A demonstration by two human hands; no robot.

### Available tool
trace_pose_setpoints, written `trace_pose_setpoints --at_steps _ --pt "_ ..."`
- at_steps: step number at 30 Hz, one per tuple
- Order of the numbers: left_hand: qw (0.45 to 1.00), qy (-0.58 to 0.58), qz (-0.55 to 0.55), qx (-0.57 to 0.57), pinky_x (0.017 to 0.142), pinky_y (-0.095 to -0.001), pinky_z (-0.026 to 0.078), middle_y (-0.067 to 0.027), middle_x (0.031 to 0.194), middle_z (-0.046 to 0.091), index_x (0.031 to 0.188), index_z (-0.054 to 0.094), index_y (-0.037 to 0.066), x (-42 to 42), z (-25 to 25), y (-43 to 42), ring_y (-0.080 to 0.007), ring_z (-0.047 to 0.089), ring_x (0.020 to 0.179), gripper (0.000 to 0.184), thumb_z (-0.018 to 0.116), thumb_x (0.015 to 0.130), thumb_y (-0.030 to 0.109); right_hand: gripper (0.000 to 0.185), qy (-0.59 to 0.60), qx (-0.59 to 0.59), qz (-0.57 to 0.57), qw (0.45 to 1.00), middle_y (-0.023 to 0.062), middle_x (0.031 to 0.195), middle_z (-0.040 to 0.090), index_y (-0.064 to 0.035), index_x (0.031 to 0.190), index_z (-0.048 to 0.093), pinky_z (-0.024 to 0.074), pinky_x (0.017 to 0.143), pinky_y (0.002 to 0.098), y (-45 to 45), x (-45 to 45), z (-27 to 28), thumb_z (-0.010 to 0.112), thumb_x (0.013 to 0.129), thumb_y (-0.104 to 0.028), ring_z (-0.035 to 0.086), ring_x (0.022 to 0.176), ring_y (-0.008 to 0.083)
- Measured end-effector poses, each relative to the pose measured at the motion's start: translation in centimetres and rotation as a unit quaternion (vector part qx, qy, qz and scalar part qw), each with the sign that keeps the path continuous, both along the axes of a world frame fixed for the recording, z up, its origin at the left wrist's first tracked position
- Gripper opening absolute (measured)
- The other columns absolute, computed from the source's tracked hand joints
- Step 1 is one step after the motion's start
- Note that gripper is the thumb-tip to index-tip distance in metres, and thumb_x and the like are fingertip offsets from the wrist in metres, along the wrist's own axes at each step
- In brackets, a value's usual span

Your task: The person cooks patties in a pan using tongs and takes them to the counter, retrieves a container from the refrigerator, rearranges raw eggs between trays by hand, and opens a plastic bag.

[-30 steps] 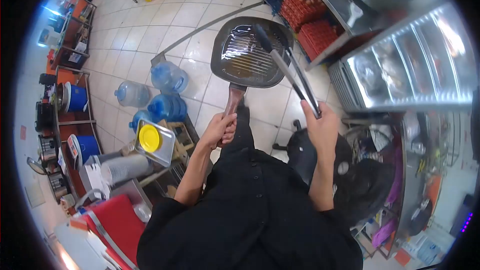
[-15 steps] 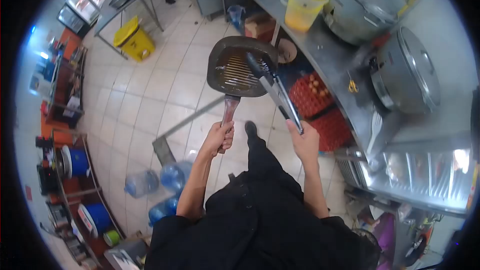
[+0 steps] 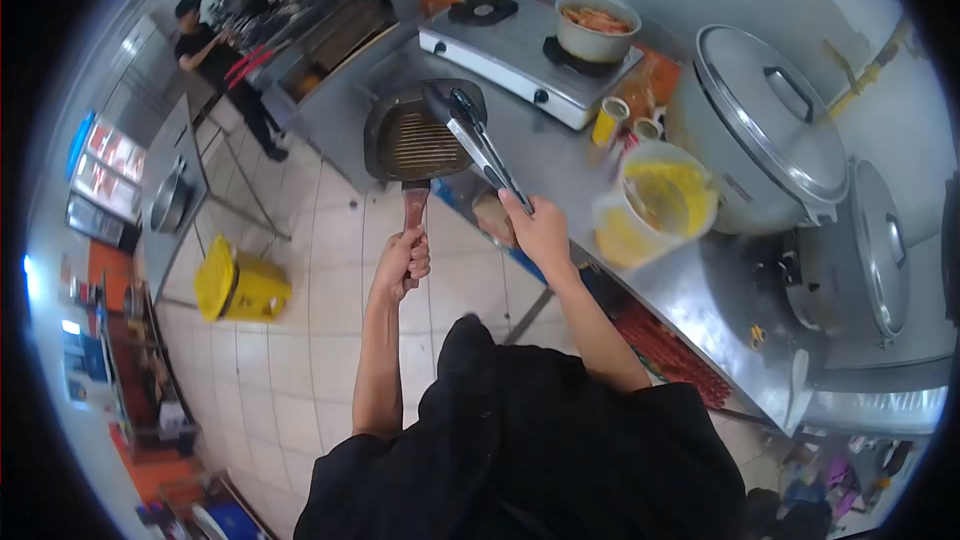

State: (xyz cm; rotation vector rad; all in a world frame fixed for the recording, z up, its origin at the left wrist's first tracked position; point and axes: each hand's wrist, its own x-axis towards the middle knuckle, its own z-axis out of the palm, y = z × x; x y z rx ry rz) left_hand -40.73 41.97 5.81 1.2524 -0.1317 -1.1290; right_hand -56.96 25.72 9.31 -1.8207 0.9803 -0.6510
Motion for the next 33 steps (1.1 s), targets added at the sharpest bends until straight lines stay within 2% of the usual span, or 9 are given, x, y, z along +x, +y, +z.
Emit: trace_pose_setpoints --at_steps 5,11,19,23,24,26,28,30,33 --pt "0.996 -0.020 -0.074 -0.041 0.032 -0.0197 0.023 0.0058 0.051 0.032 0.073 0.043 0.008 16.0 -0.7 -11.3 -0.0037 0.027 0.037 0.022 0.049 0.089 0.021 0.062 -0.029 0.002 -0.086 0.996 0.0155 0.049 0.049 0.0062 0.072 0.061 0.0382 0.048 0.0355 -7.8 13.8 -2.4 0.055 0.078 -0.055 0.052 0.048 0.0244" --pt "0.980 0.006 -0.191 -0.048 0.033 -0.0201 0.023 0.0048 0.051 0.033 0.074 0.044 0.007 32.2 -0.7 -25.7 -0.0040 0.029 0.038 0.020 0.050 0.088 0.019 0.064 -0.019 -0.087 -0.345 0.934 0.0245 0.064 0.058 0.0080 0.073 0.060 0.0460 0.060 0.0422 -21.7 26.6 -3.0 0.053 0.079 -0.055 0.061 0.065 0.0367" --pt "0.962 0.068 -0.263 -0.022 0.033 -0.0193 0.024 0.0053 0.052 0.033 0.074 0.043 0.007 39.3 -3.3 -37.5 -0.0035 0.030 0.038 0.020 0.051 0.088 0.019 0.051 0.194 -0.045 -0.472 0.859 0.0243 0.078 0.062 0.0047 0.076 0.063 0.0488 0.070 0.0448 -32.1 33.0 -5.6 0.052 0.083 -0.045 0.061 0.078 0.0384" --pt "0.955 0.070 -0.289 0.009 0.030 -0.0176 0.021 0.0083 0.049 0.030 0.072 0.042 0.014 40.1 -5.5 -40.4 -0.0017 0.027 0.035 0.021 0.050 0.090 0.021 0.035 0.252 -0.093 -0.368 0.890 0.0173 0.084 0.063 -0.0005 0.081 0.065 0.0495 0.069 0.0414 -32.2 34.3 -8.5 0.049 0.086 -0.032 0.062 0.081 0.0319" --pt "0.948 0.091 -0.305 -0.023 0.030 -0.0175 0.021 0.0091 0.049 0.030 0.070 0.043 0.015 40.6 -6.8 -41.0 -0.0018 0.026 0.035 0.022 0.051 0.090 0.021 0.031 0.370 -0.173 -0.335 0.849 0.0149 0.091 0.063 0.0000 0.087 0.064 0.0504 0.070 0.0381 -33.3 35.0 -10.6 0.049 0.086 -0.028 0.062 0.084 0.0292" --pt "0.938 0.080 -0.337 0.007 0.030 -0.0180 0.025 0.0079 0.049 0.030 0.069 0.043 0.014 41.3 -6.2 -41.6 -0.0029 0.027 0.036 0.024 0.051 0.089 0.022 0.041 0.271 0.010 -0.455 0.848 0.0177 0.098 0.059 0.0062 0.118 0.042 0.0515 0.071 0.0353 -33.7 36.4 -10.2 0.048 0.086 -0.018 0.062 0.089 0.0267" --pt "0.934 0.093 -0.344 -0.031 0.035 -0.0193 0.026 0.0042 0.051 0.033 0.072 0.045 0.009 42.0 -7.2 -42.0 -0.0055 0.032 0.039 0.022 0.052 0.088 0.022 0.048 0.274 0.016 -0.512 0.814 0.0207 0.103 0.055 0.0079 0.124 0.034 0.0501 0.073 0.0339 -35.0 36.9 -12.6 0.048 0.084 -0.015 0.059 0.092 0.0282" --pt "0.921 0.124 -0.367 -0.044 0.038 -0.0203 0.030 0.0030 0.053 0.037 0.076 0.047 0.007 43.0 -7.9 -43.0 -0.0070 0.035 0.042 0.021 0.052 0.088 0.023 0.050 0.377 -0.180 -0.486 0.768 0.0219 0.106 0.049 0.0086 0.123 0.034 0.0476 0.077 0.0341 -34.3 36.9 -13.7 0.050 0.080 -0.012 0.054 0.092 0.0300" --pt "0.915 0.139 -0.377 -0.031 0.043 -0.0217 0.035 0.0010 0.057 0.042 0.081 0.049 0.005 43.3 -7.7 -43.8 -0.0092 0.041 0.048 0.021 0.052 0.089 0.025 0.053 0.287 -0.185 -0.476 0.810 0.0217 0.107 0.046 0.0085 0.122 0.037 0.0451 0.079 0.0369 -30.4 35.8 -11.7 0.053 0.076 -0.011 0.049 0.091 0.0319"
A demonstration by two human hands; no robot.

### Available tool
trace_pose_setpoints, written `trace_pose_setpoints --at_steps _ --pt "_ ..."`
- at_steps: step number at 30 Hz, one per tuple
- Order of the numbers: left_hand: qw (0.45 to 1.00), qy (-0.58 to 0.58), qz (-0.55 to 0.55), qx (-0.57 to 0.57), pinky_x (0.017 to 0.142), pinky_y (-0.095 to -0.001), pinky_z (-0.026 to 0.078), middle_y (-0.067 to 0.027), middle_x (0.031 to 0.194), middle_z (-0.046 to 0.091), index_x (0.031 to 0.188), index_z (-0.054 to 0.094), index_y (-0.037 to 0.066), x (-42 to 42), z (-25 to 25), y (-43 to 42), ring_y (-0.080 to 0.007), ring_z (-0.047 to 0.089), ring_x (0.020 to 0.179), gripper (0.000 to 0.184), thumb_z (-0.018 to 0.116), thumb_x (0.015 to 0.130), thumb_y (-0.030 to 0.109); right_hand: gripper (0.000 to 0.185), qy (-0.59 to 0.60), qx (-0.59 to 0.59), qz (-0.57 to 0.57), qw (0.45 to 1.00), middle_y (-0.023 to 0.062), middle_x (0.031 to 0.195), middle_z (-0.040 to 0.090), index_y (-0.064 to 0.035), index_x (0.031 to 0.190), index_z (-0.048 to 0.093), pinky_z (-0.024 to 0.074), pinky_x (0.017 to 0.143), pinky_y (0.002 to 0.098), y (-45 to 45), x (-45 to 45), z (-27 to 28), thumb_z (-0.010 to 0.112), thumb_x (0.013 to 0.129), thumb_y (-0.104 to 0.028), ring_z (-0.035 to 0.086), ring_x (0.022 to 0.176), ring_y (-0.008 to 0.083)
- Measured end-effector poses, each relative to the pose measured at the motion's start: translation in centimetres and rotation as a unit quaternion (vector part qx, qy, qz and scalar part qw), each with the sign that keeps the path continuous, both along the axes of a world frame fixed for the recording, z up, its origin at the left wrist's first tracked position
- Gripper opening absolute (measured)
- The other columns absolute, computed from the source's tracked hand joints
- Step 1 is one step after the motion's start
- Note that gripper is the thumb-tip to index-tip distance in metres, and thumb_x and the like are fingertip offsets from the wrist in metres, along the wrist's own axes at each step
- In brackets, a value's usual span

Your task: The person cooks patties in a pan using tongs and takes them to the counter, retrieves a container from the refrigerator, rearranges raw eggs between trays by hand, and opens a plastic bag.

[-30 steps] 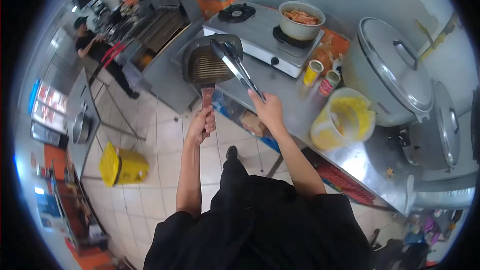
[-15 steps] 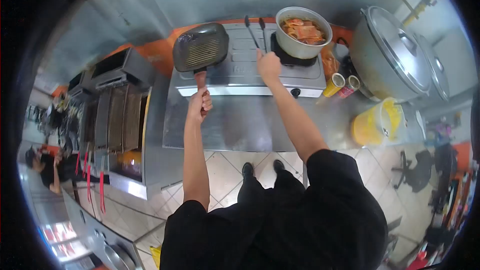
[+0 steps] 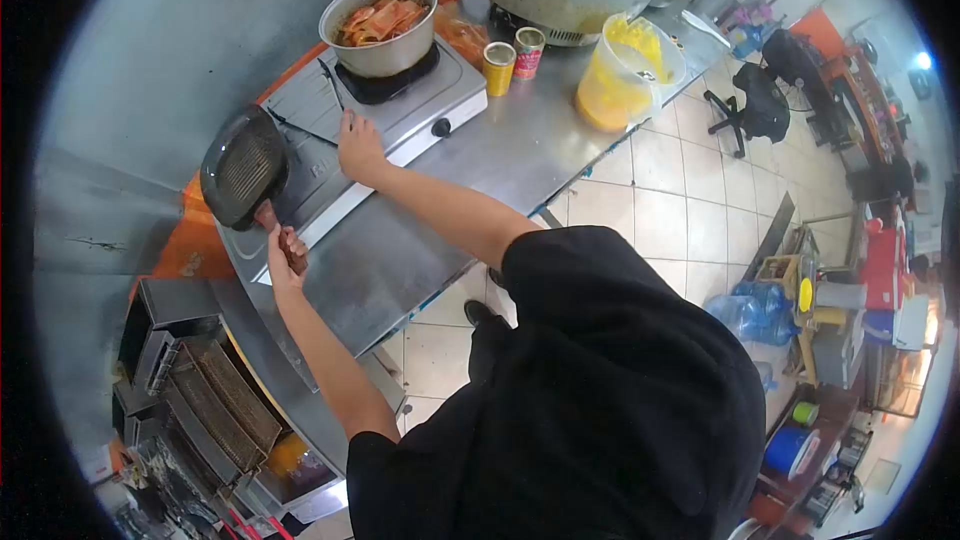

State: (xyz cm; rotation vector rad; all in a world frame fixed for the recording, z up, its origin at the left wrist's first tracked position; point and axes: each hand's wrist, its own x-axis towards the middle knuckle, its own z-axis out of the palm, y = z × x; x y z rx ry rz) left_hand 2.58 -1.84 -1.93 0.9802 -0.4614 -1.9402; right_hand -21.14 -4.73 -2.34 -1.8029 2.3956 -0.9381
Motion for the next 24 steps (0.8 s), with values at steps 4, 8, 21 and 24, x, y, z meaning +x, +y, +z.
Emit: trace_pose_setpoints --at_steps 4,8,21,24 --pt "0.998 -0.050 0.022 -0.005 0.051 -0.0225 0.040 -0.0015 0.063 0.046 0.083 0.049 0.004 -0.1 0.1 0.4 -0.0113 0.046 0.056 0.025 0.052 0.088 0.027 0.054 -0.073 -0.029 0.138 0.987 0.0252 0.102 0.047 0.0095 0.121 0.036 0.0436 0.079 0.0424 9.6 -2.5 1.4 0.054 0.074 -0.010 0.050 0.088 0.0373" --pt "0.979 -0.139 0.139 0.046 0.065 -0.0353 0.047 -0.0078 0.074 0.050 0.091 0.047 -0.001 -0.5 2.1 0.9 -0.0208 0.053 0.069 0.048 0.050 0.084 0.047 0.056 -0.195 0.123 0.227 0.946 0.0282 0.107 0.047 0.0033 0.122 0.036 0.0418 0.084 0.0453 23.8 -6.3 -0.9 0.060 0.075 -0.015 0.049 0.097 0.0436" --pt "0.754 -0.268 -0.207 -0.563 0.091 -0.0357 0.034 -0.0150 0.108 0.048 0.112 0.048 0.000 -30.4 4.1 28.8 -0.0269 0.045 0.103 0.035 0.052 0.081 0.016 0.059 -0.921 0.107 0.042 0.371 0.0120 0.111 0.053 -0.0033 0.117 0.046 0.0405 0.089 0.0374 41.8 -17.9 3.0 0.036 0.089 -0.054 0.051 0.103 0.0215" --pt "0.618 -0.297 -0.326 -0.651 0.092 -0.0386 0.036 -0.0197 0.114 0.047 0.122 0.043 0.000 -37.5 -2.9 34.9 -0.0332 0.045 0.108 0.046 0.057 0.082 0.021 0.061 -0.920 0.051 -0.066 0.384 0.0147 0.117 0.049 -0.0041 0.122 0.042 0.0358 0.095 0.0398 46.3 -25.6 2.3 0.029 0.090 -0.055 0.047 0.109 0.0237"
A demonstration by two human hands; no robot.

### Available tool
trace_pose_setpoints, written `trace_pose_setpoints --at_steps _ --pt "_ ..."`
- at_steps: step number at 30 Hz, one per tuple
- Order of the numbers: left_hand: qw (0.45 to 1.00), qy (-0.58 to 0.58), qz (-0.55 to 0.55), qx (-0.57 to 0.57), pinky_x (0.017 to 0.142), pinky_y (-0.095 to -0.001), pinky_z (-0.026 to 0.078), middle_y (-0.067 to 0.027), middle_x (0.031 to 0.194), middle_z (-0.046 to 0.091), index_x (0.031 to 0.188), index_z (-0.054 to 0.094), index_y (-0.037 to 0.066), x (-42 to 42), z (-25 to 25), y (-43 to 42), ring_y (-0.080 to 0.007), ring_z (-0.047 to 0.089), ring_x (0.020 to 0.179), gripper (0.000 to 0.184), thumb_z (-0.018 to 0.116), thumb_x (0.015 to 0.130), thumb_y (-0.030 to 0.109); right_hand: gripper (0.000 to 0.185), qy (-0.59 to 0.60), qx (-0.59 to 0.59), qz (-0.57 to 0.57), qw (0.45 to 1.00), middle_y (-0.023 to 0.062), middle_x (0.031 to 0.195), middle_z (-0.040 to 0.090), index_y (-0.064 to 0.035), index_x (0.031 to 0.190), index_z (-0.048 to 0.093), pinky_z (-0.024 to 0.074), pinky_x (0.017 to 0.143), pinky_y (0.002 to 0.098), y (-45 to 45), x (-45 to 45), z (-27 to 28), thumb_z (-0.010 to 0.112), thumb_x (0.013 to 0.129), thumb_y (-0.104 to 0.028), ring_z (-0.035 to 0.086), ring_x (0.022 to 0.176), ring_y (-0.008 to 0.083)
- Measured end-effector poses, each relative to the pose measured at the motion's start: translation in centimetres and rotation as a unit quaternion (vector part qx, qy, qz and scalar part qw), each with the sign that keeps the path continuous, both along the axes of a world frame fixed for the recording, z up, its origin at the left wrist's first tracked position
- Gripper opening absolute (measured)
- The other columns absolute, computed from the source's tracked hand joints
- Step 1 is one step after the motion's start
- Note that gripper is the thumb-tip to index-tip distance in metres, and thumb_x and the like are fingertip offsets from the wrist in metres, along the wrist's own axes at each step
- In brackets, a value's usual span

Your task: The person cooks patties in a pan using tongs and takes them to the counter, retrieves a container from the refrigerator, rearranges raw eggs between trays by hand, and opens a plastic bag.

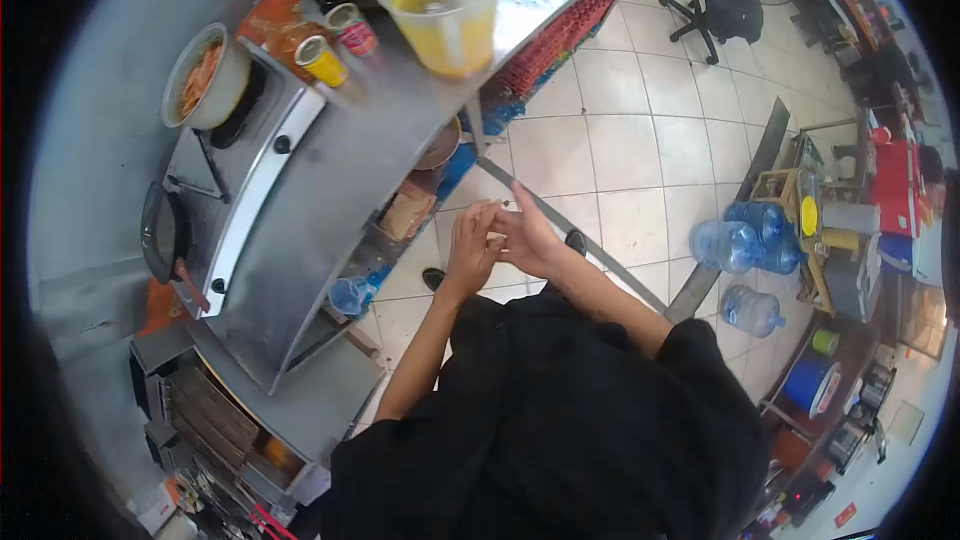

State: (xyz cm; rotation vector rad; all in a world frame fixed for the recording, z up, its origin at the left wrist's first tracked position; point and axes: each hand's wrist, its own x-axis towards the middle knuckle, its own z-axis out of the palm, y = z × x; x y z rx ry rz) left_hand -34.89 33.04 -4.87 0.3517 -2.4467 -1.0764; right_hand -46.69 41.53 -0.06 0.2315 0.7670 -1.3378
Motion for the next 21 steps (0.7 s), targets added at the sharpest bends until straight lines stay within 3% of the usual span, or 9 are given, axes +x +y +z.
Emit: trace_pose_setpoints --at_steps 3,4,5,8,12,13,16,19,21 --pt "0.989 -0.100 0.071 0.081 0.092 -0.0375 0.038 -0.0195 0.117 0.047 0.125 0.040 0.000 -5.9 -3.7 2.7 -0.0311 0.047 0.110 0.049 0.058 0.083 0.018 0.061 0.002 -0.029 -0.121 0.992 0.0161 0.119 0.049 -0.0020 0.123 0.041 0.0362 0.094 0.0413 6.6 -6.8 -1.2 0.027 0.091 -0.052 0.047 0.109 0.0262" --pt "0.980 -0.066 0.049 0.183 0.093 -0.0362 0.039 -0.0178 0.117 0.048 0.125 0.039 -0.001 -7.8 -3.5 3.3 -0.0279 0.049 0.110 0.046 0.055 0.083 0.012 0.057 -0.018 -0.036 -0.144 0.989 0.0167 0.119 0.049 0.0002 0.123 0.042 0.0388 0.092 0.0399 8.9 -9.3 -1.3 0.031 0.092 -0.047 0.050 0.106 0.0267" --pt "0.978 -0.071 0.058 0.188 0.093 -0.0362 0.039 -0.0178 0.117 0.048 0.125 0.039 -0.001 -10.5 -0.5 4.0 -0.0279 0.049 0.110 0.046 0.055 0.083 0.012 0.057 -0.023 -0.030 -0.136 0.990 0.0167 0.119 0.049 0.0002 0.123 0.042 0.0388 0.092 0.0399 11.1 -12.4 -2.6 0.031 0.092 -0.047 0.050 0.106 0.0267" --pt "0.951 0.107 -0.053 0.284 0.094 -0.0377 0.039 -0.0156 0.110 0.052 0.121 0.040 -0.001 -16.7 13.5 4.9 -0.0251 0.053 0.102 0.043 0.047 0.079 -0.003 0.047 0.197 0.110 -0.131 0.965 0.0166 0.115 0.052 0.0028 0.121 0.043 0.0432 0.088 0.0347 17.7 -18.5 -7.5 0.036 0.092 -0.034 0.054 0.102 0.0260" --pt "0.945 0.241 -0.122 0.186 0.066 -0.0365 0.046 -0.0142 0.083 0.059 0.094 0.055 0.001 -22.4 26.6 5.3 -0.0251 0.057 0.079 0.020 0.054 0.074 -0.002 0.042 0.241 0.186 -0.120 0.945 0.0159 0.108 0.055 0.0040 0.118 0.046 0.0448 0.085 0.0313 20.5 -24.8 -9.6 0.037 0.091 -0.027 0.056 0.099 0.0239" --pt "0.948 0.232 -0.129 0.178 0.059 -0.0351 0.047 -0.0127 0.076 0.061 0.086 0.059 0.002 -22.9 28.4 4.7 -0.0244 0.058 0.074 0.015 0.057 0.072 -0.001 0.042 0.234 0.190 -0.123 0.946 0.0159 0.108 0.055 0.0040 0.118 0.046 0.0448 0.085 0.0313 20.0 -25.8 -10.7 0.037 0.091 -0.027 0.056 0.099 0.0239" --pt "0.986 0.133 -0.103 0.008 0.064 -0.0385 0.038 -0.0087 0.071 0.050 0.080 0.049 0.004 -21.6 30.1 2.4 -0.0208 0.046 0.065 0.010 0.053 0.076 0.012 0.037 0.311 0.205 -0.068 0.926 0.0134 0.100 0.059 0.0028 0.113 0.050 0.0473 0.078 0.0296 19.0 -28.3 -13.2 0.038 0.091 -0.024 0.059 0.087 0.0204" --pt "0.987 0.071 -0.092 -0.109 0.067 -0.0408 0.032 -0.0060 0.067 0.043 0.076 0.042 0.006 -24.9 28.9 -0.2 -0.0184 0.039 0.058 0.018 0.051 0.079 0.021 0.032 0.284 0.231 -0.034 0.930 0.0112 0.095 0.059 0.0019 0.109 0.052 0.0474 0.074 0.0280 16.3 -29.8 -14.9 0.040 0.090 -0.021 0.059 0.081 0.0176" --pt "0.996 -0.069 -0.033 0.053 0.055 -0.0304 0.038 -0.0066 0.063 0.050 0.075 0.051 0.005 -31.5 26.6 0.4 -0.0188 0.048 0.061 0.010 0.059 0.070 0.004 0.027 0.273 0.260 -0.032 0.926 0.0085 0.091 0.060 0.0000 0.107 0.054 0.0473 0.069 0.0257 14.3 -31.0 -17.0 0.041 0.090 -0.017 0.059 0.077 0.0157"
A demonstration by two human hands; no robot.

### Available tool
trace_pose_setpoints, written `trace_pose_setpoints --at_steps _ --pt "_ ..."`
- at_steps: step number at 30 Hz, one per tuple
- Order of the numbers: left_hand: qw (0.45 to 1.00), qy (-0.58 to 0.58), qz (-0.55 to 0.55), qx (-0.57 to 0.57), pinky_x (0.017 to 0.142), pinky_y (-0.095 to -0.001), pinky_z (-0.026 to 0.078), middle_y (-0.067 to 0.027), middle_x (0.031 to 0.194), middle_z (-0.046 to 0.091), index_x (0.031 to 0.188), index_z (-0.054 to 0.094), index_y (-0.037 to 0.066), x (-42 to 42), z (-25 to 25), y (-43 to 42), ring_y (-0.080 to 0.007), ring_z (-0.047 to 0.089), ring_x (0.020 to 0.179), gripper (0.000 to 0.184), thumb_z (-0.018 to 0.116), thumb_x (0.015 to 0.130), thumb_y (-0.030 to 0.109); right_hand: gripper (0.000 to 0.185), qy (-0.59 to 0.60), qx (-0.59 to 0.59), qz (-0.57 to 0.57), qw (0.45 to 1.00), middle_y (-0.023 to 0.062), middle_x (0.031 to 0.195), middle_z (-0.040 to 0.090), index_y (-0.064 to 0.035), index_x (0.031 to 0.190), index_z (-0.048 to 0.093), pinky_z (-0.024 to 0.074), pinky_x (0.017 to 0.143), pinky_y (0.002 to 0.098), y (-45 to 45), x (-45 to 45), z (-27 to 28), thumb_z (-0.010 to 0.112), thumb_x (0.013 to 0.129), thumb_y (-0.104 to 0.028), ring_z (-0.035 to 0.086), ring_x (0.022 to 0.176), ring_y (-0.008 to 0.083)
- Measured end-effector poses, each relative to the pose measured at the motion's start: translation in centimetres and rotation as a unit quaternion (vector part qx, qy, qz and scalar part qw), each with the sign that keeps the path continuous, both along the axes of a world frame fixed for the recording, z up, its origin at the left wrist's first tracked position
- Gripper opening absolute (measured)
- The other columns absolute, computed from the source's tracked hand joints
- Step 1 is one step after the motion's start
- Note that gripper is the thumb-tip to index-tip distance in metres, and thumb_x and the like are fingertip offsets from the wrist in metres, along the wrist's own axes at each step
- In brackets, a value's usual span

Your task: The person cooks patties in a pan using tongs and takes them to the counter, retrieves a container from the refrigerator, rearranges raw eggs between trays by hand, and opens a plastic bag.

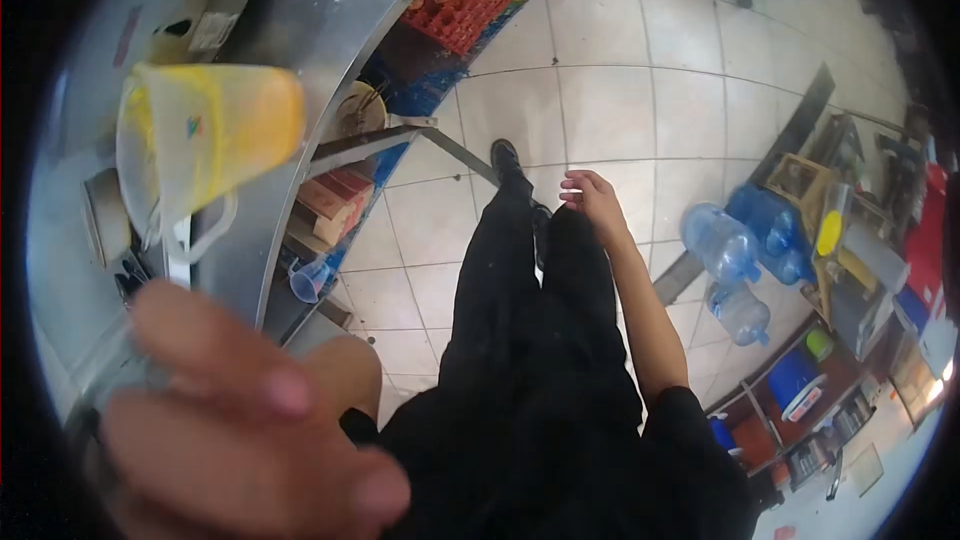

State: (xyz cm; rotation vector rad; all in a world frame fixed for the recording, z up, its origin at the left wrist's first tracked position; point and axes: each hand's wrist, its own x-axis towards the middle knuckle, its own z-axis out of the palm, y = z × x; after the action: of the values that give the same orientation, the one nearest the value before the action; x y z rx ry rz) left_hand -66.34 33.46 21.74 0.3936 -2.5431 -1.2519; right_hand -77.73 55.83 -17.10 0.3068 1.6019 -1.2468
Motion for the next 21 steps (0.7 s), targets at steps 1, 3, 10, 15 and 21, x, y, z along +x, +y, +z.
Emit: trace_pose_setpoints --at_steps 1,3,10,15,21 --pt "0.996 0.054 -0.014 0.062 0.055 -0.0311 0.039 -0.0072 0.066 0.050 0.080 0.051 0.004 -2.0 -4.0 -0.7 -0.0196 0.050 0.063 0.012 0.058 0.069 0.004 0.026 0.011 -0.007 0.000 1.000 0.0086 0.091 0.060 -0.0002 0.106 0.054 0.0472 0.068 0.0254 -0.8 -0.8 -1.9 0.041 0.090 -0.016 0.059 0.076 0.0154" --pt "0.985 0.088 -0.043 0.142 0.060 -0.0314 0.041 -0.0079 0.068 0.051 0.087 0.052 0.001 -4.9 -12.3 -2.5 -0.0207 0.053 0.072 0.020 0.054 0.067 -0.001 0.025 0.057 -0.022 0.019 0.998 0.0088 0.090 0.061 -0.0001 0.105 0.055 0.0471 0.067 0.0253 -2.6 -2.6 -6.3 0.042 0.090 -0.015 0.059 0.075 0.0147" --pt "0.904 -0.157 0.213 0.336 0.087 -0.0288 0.039 -0.0086 0.108 0.047 0.118 0.044 0.002 -9.0 -45.5 -9.9 -0.0173 0.050 0.102 0.033 0.049 0.087 0.013 0.025 0.303 -0.101 0.084 0.944 0.0157 0.092 0.063 0.0000 0.100 0.059 0.0473 0.072 0.0312 -16.3 -15.7 -17.2 0.049 0.086 -0.018 0.061 0.077 0.0261" --pt "0.854 -0.108 0.438 0.260 0.091 -0.0304 0.038 -0.0124 0.120 0.042 0.127 0.038 0.006 -12.3 -56.5 -17.5 -0.0206 0.043 0.115 0.043 0.053 0.088 0.020 0.028 0.570 -0.121 0.149 0.799 0.0125 0.105 0.057 -0.0090 0.103 0.060 0.0443 0.081 0.0372 -28.4 -23.8 -21.8 0.058 0.077 -0.018 0.055 0.098 0.0297" --pt "0.828 -0.067 0.517 0.209 0.100 -0.0368 0.030 -0.0188 0.136 0.027 0.138 0.023 0.011 -15.5 -59.9 -19.1 -0.0265 0.030 0.126 0.063 0.055 0.088 0.032 0.041 0.648 -0.064 0.340 0.679 0.0047 0.123 0.048 -0.0203 0.117 0.053 0.0278 0.094 0.0551 -36.4 -24.6 -21.1 0.060 0.077 -0.024 0.037 0.121 0.0255"
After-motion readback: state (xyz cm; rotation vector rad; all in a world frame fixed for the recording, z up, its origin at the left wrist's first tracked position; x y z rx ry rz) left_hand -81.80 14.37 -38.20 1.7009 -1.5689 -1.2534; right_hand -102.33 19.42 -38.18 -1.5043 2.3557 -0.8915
